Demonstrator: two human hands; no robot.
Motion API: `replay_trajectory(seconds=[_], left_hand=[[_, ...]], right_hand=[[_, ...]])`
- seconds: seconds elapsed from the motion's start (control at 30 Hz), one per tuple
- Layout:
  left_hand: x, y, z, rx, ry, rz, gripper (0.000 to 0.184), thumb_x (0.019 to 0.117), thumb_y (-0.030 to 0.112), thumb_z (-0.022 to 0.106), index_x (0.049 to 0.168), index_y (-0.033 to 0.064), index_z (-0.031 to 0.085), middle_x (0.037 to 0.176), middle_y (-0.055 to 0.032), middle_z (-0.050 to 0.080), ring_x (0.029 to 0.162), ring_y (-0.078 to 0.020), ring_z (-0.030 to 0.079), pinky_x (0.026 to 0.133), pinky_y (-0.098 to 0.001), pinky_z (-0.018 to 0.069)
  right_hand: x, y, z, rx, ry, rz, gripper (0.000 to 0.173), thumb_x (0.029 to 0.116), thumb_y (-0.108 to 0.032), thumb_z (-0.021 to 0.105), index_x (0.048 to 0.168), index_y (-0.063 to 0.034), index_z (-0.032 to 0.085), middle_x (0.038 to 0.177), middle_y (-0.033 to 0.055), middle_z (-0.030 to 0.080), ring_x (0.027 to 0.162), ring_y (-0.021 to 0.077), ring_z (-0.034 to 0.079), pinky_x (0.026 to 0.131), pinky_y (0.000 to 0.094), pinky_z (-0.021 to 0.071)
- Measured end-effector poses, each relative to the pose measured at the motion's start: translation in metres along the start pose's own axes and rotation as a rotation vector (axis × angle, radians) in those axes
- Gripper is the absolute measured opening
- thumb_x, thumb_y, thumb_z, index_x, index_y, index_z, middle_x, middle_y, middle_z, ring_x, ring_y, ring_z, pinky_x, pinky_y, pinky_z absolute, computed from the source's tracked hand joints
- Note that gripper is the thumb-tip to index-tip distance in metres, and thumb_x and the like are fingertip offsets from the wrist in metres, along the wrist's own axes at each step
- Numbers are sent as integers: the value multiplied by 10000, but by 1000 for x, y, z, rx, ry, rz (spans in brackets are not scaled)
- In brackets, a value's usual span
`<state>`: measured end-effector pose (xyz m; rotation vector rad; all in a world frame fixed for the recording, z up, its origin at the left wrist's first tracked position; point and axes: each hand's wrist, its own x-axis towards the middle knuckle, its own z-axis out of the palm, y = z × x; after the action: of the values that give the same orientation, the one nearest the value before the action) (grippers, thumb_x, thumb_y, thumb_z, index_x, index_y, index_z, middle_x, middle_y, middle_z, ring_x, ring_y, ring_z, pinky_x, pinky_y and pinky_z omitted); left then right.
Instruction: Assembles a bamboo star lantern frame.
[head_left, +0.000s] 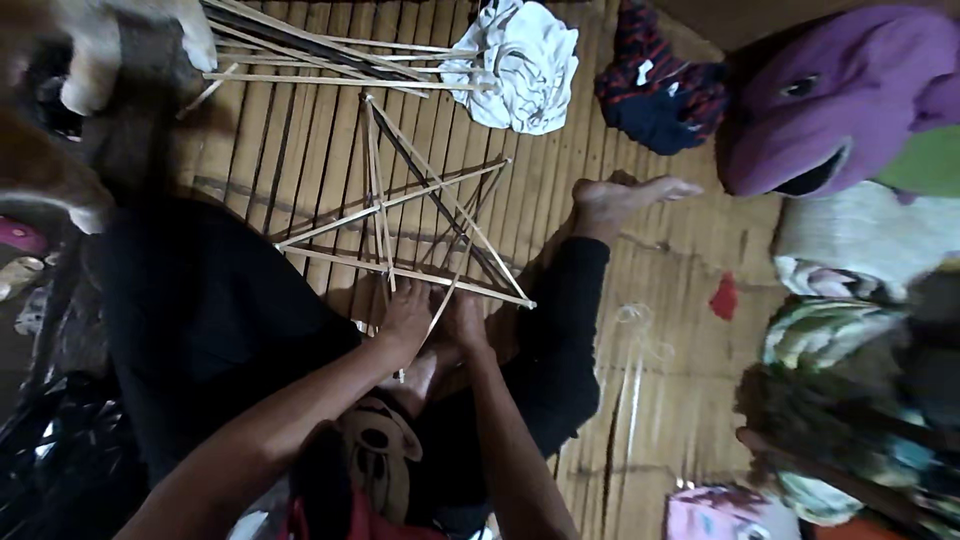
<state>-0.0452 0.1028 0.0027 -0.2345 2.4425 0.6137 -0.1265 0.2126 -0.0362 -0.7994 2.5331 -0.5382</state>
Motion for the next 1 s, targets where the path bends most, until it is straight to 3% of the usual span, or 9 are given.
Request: replay_trajectory(seconds=[0.1, 0.43, 0.6, 0.7, 0.77, 0.83, 0.87, 0.9, 1.0], left_hand=[[0, 0, 0, 37, -29, 2, 409, 1006, -57, 491, 1415, -80, 513, 1601, -194, 379, 1495, -362, 331, 1204, -458, 302], [2, -2, 1, 10, 0, -1, 373, 989, -74, 521, 1361, -84, 555, 1552, -192, 430, 1453, -364, 388, 1176, -438, 357], [-1, -5, -3, -72, -23, -9, 313, 1001, -68, 509, 1298, -86, 604, 1557, -200, 427, 1461, -375, 382, 1160, -499, 371], [-6, -10, -9, -6, -49, 74, 277, 1002, -56, 516, 1253, -83, 633, 1542, -202, 438, 1451, -372, 394, 1168, -474, 375], [-16, -14, -21, -46, -29, 174, 234, 996, -50, 541, 1190, -86, 668, 1463, -218, 519, 1387, -387, 476, 1144, -487, 407], [-24, -21, -32, -104, 157, 208, 180, 971, -37, 587, 1101, -53, 711, 1226, -222, 660, 1138, -404, 646, 951, -542, 529], [-23, -25, -35, -109, 283, 198, 190, 976, -8, 597, 1118, -34, 721, 1170, -224, 682, 1063, -415, 677, 886, -563, 555], [-19, -28, -40, -127, 346, 164, 224, 1008, 43, 580, 1178, -25, 709, 1182, -231, 681, 1090, -427, 671, 902, -582, 548], [0, -28, -52, -252, 209, 58, 321, 1087, 220, 514, 1270, 12, 676, 1240, -227, 666, 1186, -415, 625, 1009, -608, 473]], right_hand=[[4, 0, 1, -9, -24, -3, 238, 1024, -113, 604, 1109, 77, 718, 1101, 280, 711, 1071, 437, 688, 985, 583, 510], [4, 4, 1, 47, -20, -116, 196, 996, -39, 601, 1061, 91, 733, 1045, 285, 721, 1033, 442, 698, 969, 581, 519], [4, -5, -5, 99, -99, -20, 218, 1014, -64, 589, 1103, 79, 728, 1089, 274, 718, 1077, 417, 687, 1006, 558, 504], [5, -4, -3, 136, -104, -8, 215, 1014, -79, 598, 1102, 63, 734, 1103, 260, 718, 1091, 408, 681, 1016, 561, 498], [6, 0, -1, 159, -99, -27, 204, 1009, -71, 602, 1091, 58, 736, 1093, 256, 719, 1076, 402, 686, 1003, 563, 507], [6, 0, -1, 176, -100, -43, 206, 1008, -67, 599, 1095, 61, 735, 1090, 262, 718, 1069, 405, 689, 994, 566, 513], [6, 1, 0, 174, -100, -48, 210, 1015, -73, 596, 1102, 62, 731, 1094, 266, 715, 1072, 413, 687, 994, 572, 513], [6, 1, 0, 171, -103, -47, 221, 1024, -79, 586, 1122, 60, 727, 1105, 269, 714, 1082, 422, 684, 1000, 578, 508], [6, 1, 0, 191, -95, -56, 234, 1029, -87, 573, 1136, 55, 726, 1112, 267, 716, 1100, 425, 680, 1016, 577, 500]])
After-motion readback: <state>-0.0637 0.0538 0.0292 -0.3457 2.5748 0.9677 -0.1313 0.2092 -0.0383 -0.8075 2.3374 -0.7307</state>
